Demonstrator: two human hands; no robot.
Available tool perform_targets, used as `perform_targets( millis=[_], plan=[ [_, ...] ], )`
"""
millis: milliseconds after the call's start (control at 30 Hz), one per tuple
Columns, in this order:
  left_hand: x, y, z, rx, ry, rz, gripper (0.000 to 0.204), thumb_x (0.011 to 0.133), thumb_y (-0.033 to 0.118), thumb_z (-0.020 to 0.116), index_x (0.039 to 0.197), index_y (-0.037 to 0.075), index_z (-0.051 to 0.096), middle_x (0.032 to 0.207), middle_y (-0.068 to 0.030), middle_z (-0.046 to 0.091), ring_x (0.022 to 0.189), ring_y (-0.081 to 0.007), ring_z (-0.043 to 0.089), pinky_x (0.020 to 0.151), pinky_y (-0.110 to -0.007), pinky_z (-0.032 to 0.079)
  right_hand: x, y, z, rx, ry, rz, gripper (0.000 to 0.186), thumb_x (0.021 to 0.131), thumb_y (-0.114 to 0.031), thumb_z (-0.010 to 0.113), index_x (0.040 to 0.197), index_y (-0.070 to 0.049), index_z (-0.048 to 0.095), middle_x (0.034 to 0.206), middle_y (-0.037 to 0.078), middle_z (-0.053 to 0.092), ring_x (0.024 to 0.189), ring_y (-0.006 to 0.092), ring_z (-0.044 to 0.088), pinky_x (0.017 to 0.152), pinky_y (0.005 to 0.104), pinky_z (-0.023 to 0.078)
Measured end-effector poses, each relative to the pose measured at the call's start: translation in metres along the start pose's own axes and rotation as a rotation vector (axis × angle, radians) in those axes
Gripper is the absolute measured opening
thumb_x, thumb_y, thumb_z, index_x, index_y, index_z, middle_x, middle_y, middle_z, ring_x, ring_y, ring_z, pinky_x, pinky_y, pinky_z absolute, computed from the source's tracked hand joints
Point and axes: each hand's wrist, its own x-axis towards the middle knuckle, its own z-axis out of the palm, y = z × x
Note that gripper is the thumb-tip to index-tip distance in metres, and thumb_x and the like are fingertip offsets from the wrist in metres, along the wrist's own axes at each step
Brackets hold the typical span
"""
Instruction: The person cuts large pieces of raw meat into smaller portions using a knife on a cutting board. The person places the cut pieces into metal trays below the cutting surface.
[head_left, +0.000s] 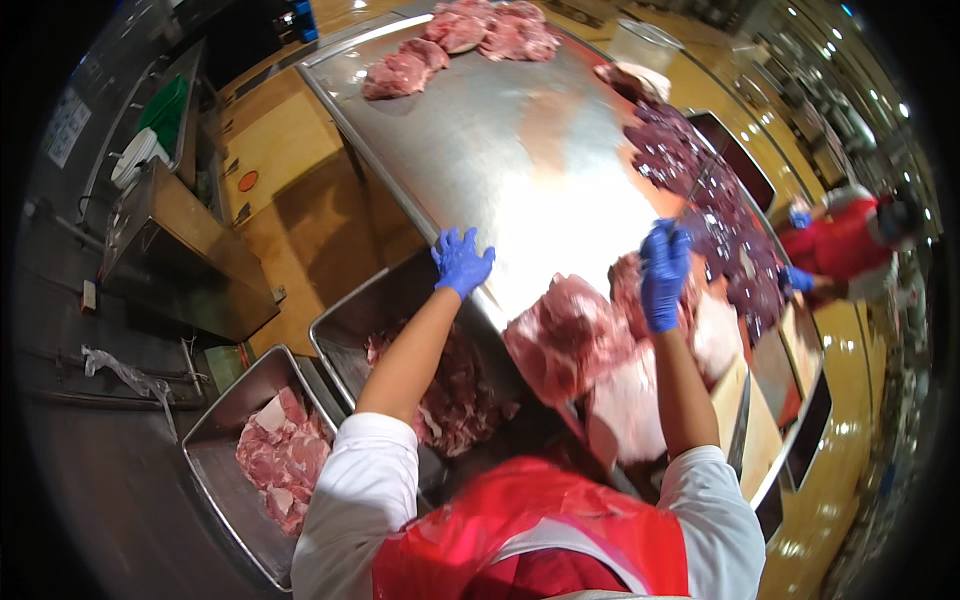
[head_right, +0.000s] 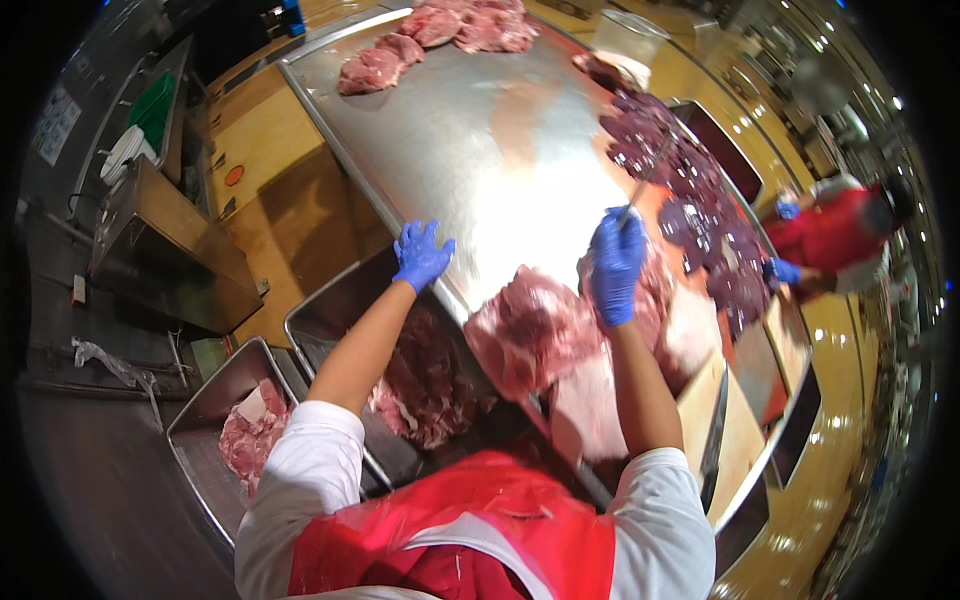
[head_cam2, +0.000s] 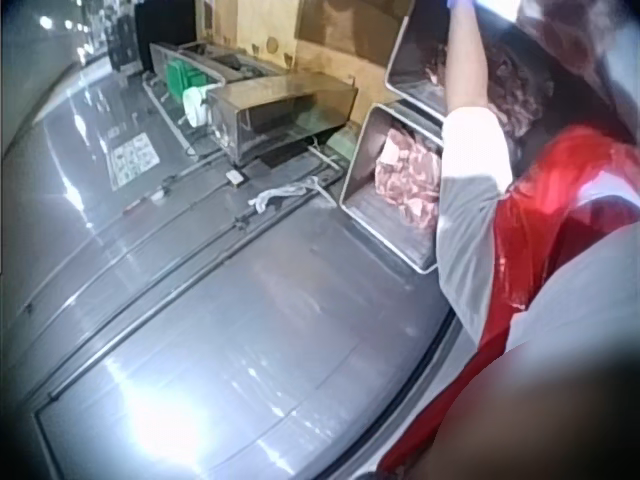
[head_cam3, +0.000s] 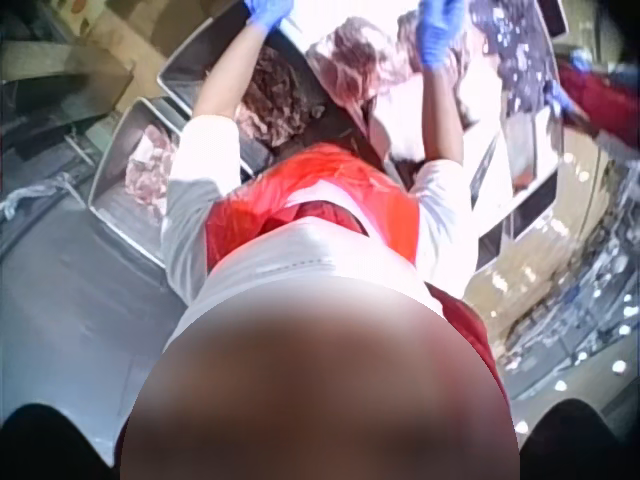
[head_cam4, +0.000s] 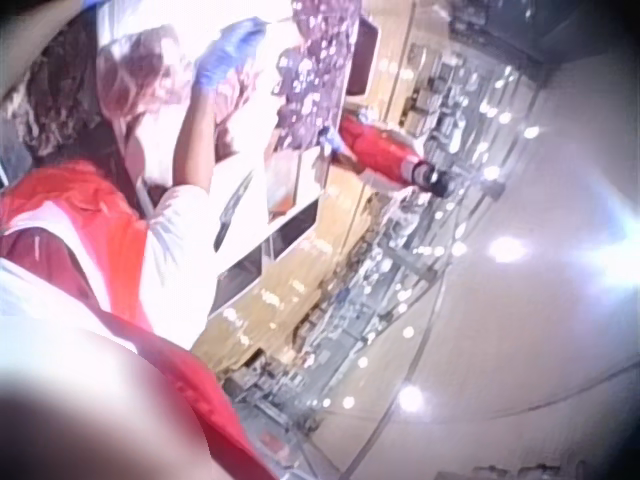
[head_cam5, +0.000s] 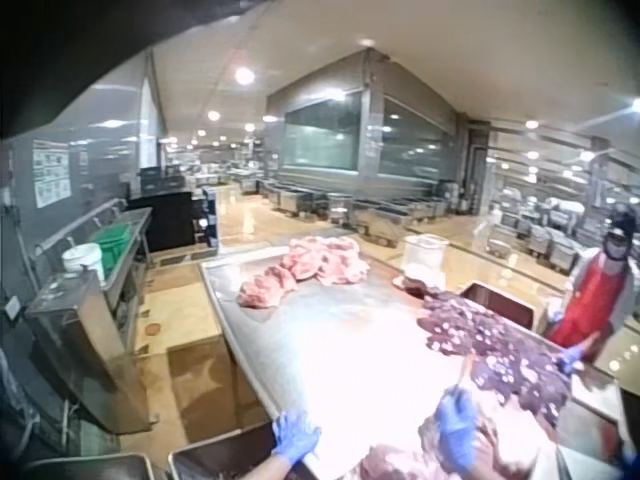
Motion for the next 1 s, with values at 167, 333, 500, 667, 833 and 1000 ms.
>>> perform_targets(
  millis=[167, 333, 500, 667, 833, 1000],
  plan=[
    [0.036, -0.031, 0.033, 0.302, 0.158, -0.027, 0.06, 0.091, 0.048, 0.053, 0.141, 0.016, 0.049, 0.155, -0.0151, 0.031, 0.145, -0.0333, 0.022, 0.11, -0.07, 0.017, 0.208, -0.031, 0.09, -0.232, 0.399, -0.914, 0.027, 0.098, -0.028, 0.057, 0.097, -0.002, 0.051, 0.078, 0.003, 0.053, 0.067, 0.0145, 0.052, 0.067, 0.0295, 0.043],
    [0.035, -0.025, 0.031, 0.342, 0.163, -0.06, 0.056, 0.088, 0.045, 0.059, 0.136, 0.017, 0.056, 0.15, -0.0155, 0.036, 0.142, -0.0335, 0.026, 0.106, -0.071, 0.021, 0.302, 0.085, 0.24, -2.289, 1.098, -0.391, 0.03, 0.098, -0.009, 0.049, 0.121, 0.007, 0.059, 0.12, 0.025, 0.062, 0.105, 0.0322, 0.064, 0.107, 0.0511, 0.041],
    [0.055, 0.0, 0.024, 0.298, 0.166, 0.062, 0.056, 0.086, 0.043, 0.063, 0.135, 0.017, 0.057, 0.148, -0.0161, 0.037, 0.14, -0.0343, 0.028, 0.104, -0.071, 0.022, 0.283, 0.28, 0.394, -0.508, -0.408, 0.132, 0.054, 0.092, -0.026, 0.046, 0.13, 0.013, 0.045, 0.126, 0.039, 0.051, 0.116, 0.0488, 0.054, 0.099, 0.049, 0.045],
    [0.054, -0.021, 0.025, 0.289, 0.191, 0.006, 0.054, 0.088, 0.043, 0.061, 0.134, 0.015, 0.057, 0.149, -0.0171, 0.036, 0.14, -0.0346, 0.029, 0.103, -0.072, 0.024, 0.214, 0.311, 0.403, -0.706, -0.957, 0.065, 0.039, 0.086, -0.022, 0.05, 0.106, 0.011, 0.059, 0.113, 0.034, 0.061, 0.11, 0.0446, 0.06, 0.093, 0.0448, 0.047],
    [0.054, -0.034, 0.029, 0.324, 0.156, -0.045, 0.055, 0.088, 0.042, 0.059, 0.136, 0.015, 0.055, 0.15, -0.0169, 0.035, 0.141, -0.0332, 0.029, 0.104, -0.073, 0.023, 0.157, 0.257, 0.327, -0.747, -0.955, 0.159, 0.035, 0.088, -0.021, 0.048, 0.102, 0.009, 0.06, 0.107, 0.033, 0.062, 0.104, 0.0462, 0.061, 0.091, 0.0461, 0.047],
    [0.025, -0.06, 0.034, 0.074, 0.33, 0.08, 0.052, 0.089, 0.037, 0.059, 0.136, 0.015, 0.053, 0.148, -0.0151, 0.039, 0.141, -0.033, 0.029, 0.11, -0.068, 0.019, 0.102, 0.194, 0.195, -0.753, -0.98, 0.116, 0.029, 0.087, -0.017, 0.054, 0.107, 0.003, 0.057, 0.094, 0.027, 0.062, 0.088, 0.0422, 0.062, 0.081, 0.0449, 0.049]
  ],
)
